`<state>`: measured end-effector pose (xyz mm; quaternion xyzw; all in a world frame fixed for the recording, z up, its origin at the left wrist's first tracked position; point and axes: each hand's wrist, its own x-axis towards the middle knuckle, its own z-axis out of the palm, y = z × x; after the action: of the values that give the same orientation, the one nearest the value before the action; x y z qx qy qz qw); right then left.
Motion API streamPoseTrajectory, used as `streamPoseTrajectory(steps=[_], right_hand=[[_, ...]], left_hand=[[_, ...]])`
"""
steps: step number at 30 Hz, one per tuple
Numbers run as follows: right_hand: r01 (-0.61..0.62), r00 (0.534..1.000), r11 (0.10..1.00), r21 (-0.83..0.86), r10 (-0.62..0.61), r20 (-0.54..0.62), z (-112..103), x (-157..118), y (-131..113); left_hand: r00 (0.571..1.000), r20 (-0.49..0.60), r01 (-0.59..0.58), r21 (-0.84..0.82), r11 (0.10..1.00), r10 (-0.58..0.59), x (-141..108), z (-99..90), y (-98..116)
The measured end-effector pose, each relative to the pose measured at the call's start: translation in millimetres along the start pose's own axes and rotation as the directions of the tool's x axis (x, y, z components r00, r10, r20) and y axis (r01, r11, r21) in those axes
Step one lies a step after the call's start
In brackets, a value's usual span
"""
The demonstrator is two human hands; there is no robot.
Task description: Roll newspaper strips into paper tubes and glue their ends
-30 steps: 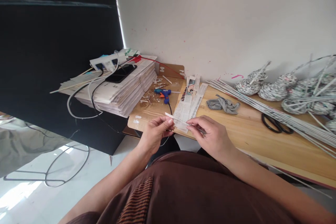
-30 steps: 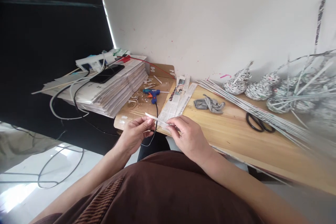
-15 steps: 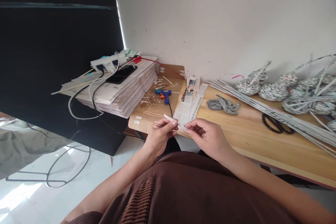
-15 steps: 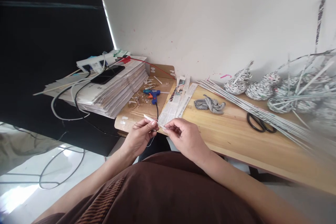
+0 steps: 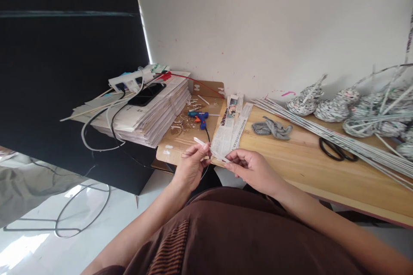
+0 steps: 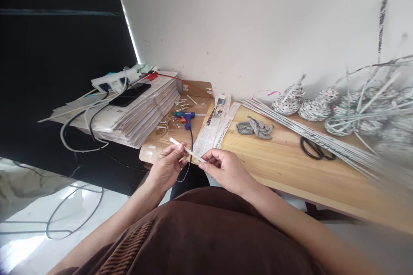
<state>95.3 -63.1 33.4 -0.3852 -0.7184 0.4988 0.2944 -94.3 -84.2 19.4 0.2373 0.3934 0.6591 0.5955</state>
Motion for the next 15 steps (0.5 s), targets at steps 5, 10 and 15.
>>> streamPoseTrajectory(steps=[5,10,15], right_hand=[[0.064,0.976,0.937,-0.342,-0.131,-0.176,-23.6,-23.4,15.7],[0.065,0.915,0.832,-0.551,-0.271,-0.301,-37.4,-47.9,32.2],[0.120,0.914,0.781,-0.613,-0.328,-0.240,-35.4,-46.3,32.8]], left_hand=[[0.979,-0.141,-0.162,-0.090,0.983,0.149,19.8,-11.5,29.4],[0.981,-0.108,-0.174,-0.102,0.979,0.163,22.2,3.5,23.3],[0.969,0.244,0.036,0.015,0.999,-0.038,9.7,40.6,-11.2]])
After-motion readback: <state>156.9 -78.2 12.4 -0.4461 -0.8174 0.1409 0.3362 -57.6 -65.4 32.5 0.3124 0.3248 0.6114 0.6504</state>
